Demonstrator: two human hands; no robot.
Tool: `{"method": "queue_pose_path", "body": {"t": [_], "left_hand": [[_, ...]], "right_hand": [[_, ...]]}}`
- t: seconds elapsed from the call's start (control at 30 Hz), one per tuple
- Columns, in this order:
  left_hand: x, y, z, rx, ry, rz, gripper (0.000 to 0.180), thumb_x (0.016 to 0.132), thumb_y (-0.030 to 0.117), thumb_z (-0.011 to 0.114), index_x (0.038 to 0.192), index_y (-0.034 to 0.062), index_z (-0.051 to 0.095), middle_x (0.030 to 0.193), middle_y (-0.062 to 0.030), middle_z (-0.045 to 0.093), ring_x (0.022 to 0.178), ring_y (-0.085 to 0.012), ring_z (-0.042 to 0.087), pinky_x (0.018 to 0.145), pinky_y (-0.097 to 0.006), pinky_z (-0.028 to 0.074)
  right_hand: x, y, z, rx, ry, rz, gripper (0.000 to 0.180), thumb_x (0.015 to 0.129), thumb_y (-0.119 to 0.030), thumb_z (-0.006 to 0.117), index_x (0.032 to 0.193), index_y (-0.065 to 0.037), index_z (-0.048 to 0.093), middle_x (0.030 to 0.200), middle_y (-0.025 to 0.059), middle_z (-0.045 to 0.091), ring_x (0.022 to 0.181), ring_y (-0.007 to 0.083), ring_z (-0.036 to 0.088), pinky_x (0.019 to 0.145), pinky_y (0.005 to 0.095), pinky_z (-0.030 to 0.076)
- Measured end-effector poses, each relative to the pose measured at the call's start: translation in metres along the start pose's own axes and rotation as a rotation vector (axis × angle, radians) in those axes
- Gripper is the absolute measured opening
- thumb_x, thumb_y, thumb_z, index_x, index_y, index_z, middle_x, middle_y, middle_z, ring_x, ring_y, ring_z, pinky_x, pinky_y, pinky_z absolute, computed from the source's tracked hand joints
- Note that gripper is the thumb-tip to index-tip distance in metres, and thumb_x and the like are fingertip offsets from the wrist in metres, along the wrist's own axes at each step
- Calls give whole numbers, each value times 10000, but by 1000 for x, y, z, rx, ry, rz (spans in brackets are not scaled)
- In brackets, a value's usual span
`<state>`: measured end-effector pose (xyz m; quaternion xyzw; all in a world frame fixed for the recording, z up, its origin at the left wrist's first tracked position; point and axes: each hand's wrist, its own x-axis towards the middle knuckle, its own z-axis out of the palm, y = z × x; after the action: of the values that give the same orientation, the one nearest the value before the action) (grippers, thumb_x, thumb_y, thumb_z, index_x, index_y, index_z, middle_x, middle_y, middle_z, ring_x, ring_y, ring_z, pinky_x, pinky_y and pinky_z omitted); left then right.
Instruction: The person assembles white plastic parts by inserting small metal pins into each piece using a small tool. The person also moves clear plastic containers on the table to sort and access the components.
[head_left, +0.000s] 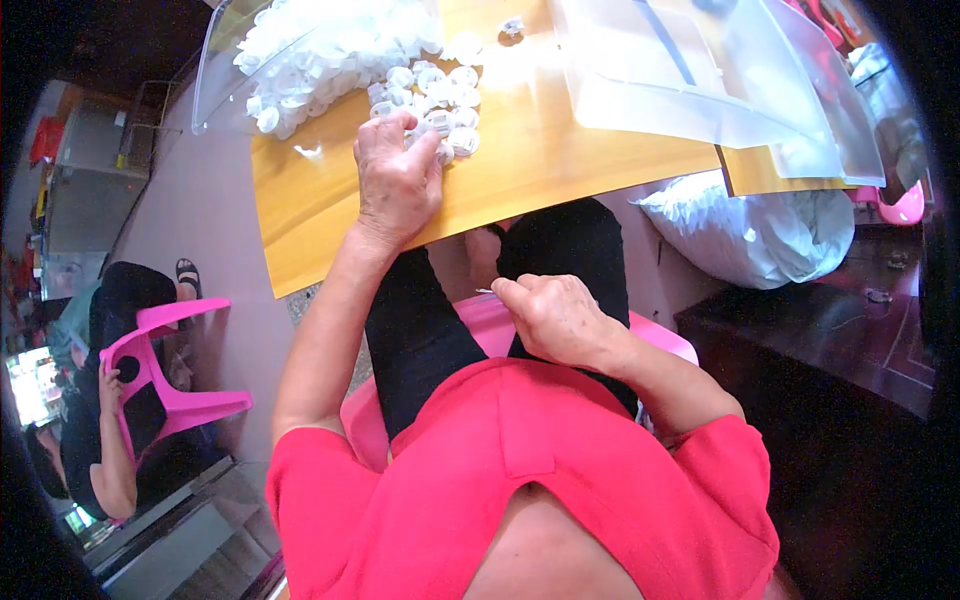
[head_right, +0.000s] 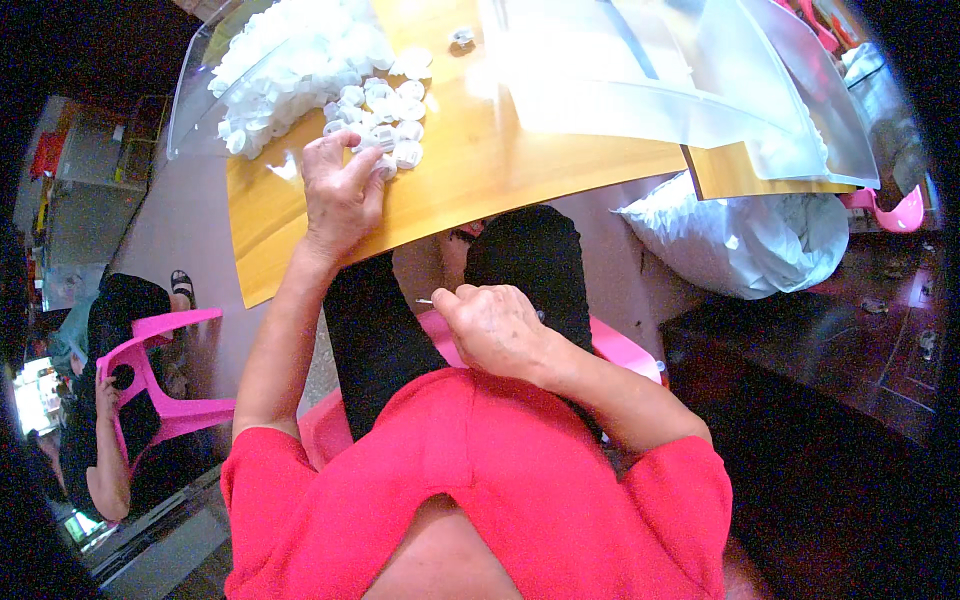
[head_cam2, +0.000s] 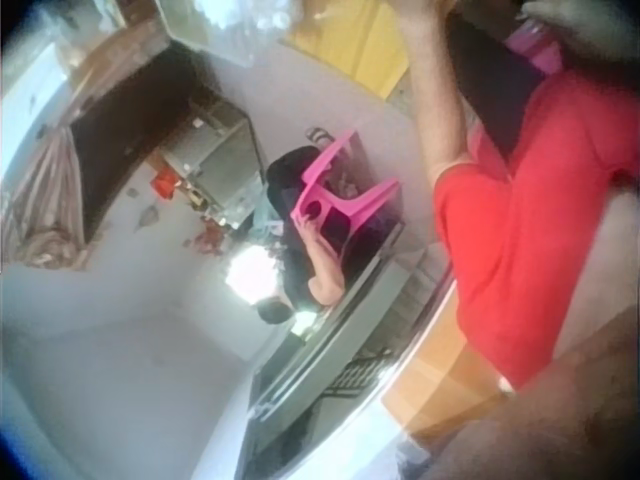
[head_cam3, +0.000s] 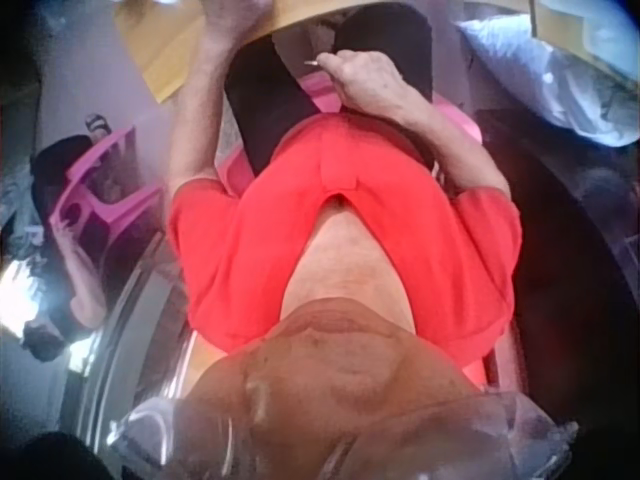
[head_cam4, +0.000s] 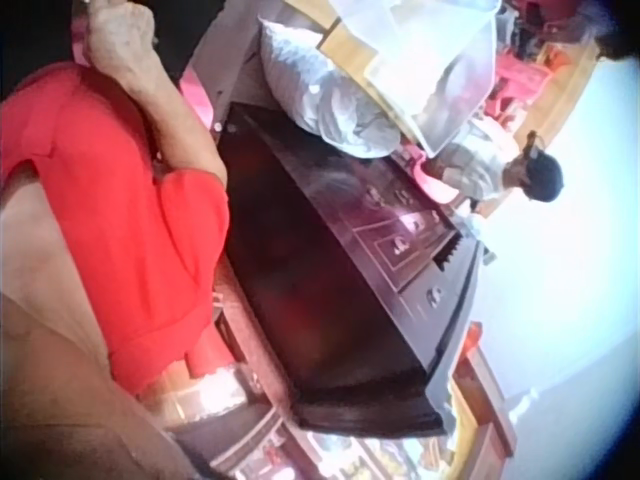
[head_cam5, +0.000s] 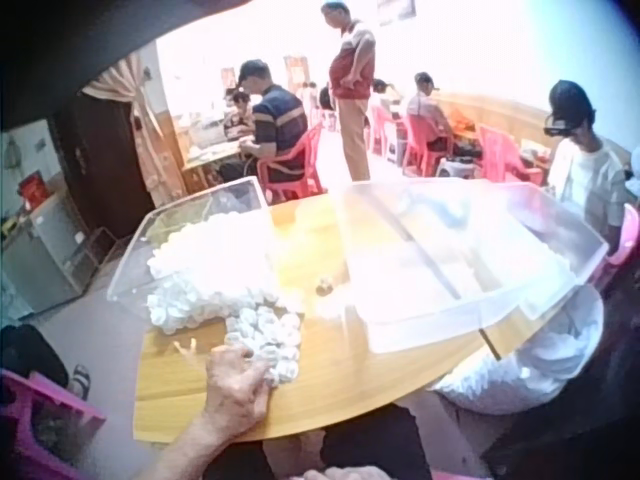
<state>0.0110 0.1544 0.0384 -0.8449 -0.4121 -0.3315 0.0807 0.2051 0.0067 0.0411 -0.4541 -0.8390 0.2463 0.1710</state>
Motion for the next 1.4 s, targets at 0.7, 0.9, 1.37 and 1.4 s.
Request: {"method": "queue_pose_path", "body": {"t": [0.7, 0.9, 1.37, 1.4], "left_hand": [[-99, 96, -62, -1654, -92, -1145, 184, 900, 114, 626, 1023, -20, 650, 937, -64, 668, 723, -82, 579, 648, -202, 468], [-107, 85, -81, -1612, -387, -1058, 276, 867, 32, 640, 1137, -14, 601, 935, -105, 664, 748, -123, 634, 613, -221, 511], [-127, 74, -88, -1932, -15, -963, 373, 833, -42, 635, 1196, -48, 552, 1058, -159, 634, 927, -208, 634, 784, -315, 554], [-129, 74, -89, -1938, -9, -975, 379, 830, -45, 641, 1198, -47, 550, 1055, -157, 634, 925, -204, 633, 791, -319, 555]], "right_hand": [[11, -17, -11, 456, 282, -49, 157, 819, 3, 598, 970, 46, 610, 787, 155, 621, 681, 249, 632, 604, 306, 491], [9, -31, -4, 534, 131, -6, 72, 827, -50, 572, 860, -4, 615, 744, 183, 613, 666, 327, 626, 591, 388, 501], [-1, -56, -3, 197, 127, -39, 365, 714, 25, 628, 1075, -28, 618, 741, 123, 525, 658, 279, 556, 550, 372, 462], [0, -57, -3, 187, 115, -28, 369, 713, 20, 631, 1079, -31, 620, 729, 119, 522, 640, 277, 552, 540, 375, 458]]}}
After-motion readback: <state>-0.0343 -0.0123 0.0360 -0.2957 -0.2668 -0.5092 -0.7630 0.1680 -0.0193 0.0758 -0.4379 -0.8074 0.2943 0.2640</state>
